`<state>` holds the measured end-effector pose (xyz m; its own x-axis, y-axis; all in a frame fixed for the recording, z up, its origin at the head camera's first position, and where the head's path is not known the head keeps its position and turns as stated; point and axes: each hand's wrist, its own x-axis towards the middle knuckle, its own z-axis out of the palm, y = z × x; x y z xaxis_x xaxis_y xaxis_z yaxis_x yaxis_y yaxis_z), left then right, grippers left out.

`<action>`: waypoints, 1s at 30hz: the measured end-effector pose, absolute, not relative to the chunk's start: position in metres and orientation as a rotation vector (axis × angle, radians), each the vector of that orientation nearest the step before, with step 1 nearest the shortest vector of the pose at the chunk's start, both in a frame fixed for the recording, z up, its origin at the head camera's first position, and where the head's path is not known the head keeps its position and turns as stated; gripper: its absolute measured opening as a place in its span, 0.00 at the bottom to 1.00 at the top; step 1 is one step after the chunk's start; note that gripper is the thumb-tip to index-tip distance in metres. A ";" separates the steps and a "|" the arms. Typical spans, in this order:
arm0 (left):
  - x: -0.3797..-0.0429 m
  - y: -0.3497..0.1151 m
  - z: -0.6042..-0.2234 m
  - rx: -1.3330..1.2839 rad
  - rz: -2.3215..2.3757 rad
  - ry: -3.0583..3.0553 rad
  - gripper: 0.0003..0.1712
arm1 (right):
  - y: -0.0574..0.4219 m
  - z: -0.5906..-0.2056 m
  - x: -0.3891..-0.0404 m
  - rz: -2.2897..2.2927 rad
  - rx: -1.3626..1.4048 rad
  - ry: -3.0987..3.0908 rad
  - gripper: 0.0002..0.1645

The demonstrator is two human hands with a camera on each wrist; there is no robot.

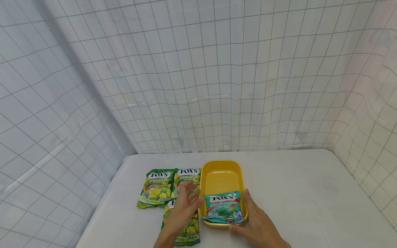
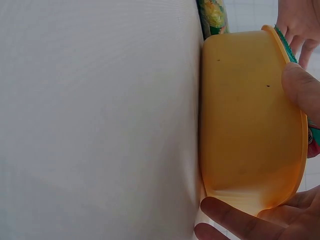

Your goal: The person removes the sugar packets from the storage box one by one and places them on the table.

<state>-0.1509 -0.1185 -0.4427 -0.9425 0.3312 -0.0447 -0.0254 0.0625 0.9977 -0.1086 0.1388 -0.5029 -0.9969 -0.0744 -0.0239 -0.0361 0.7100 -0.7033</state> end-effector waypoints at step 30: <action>-0.146 -0.081 -0.450 0.174 1.811 2.127 0.52 | 0.140 -0.504 -0.110 -1.178 -0.095 2.865 0.81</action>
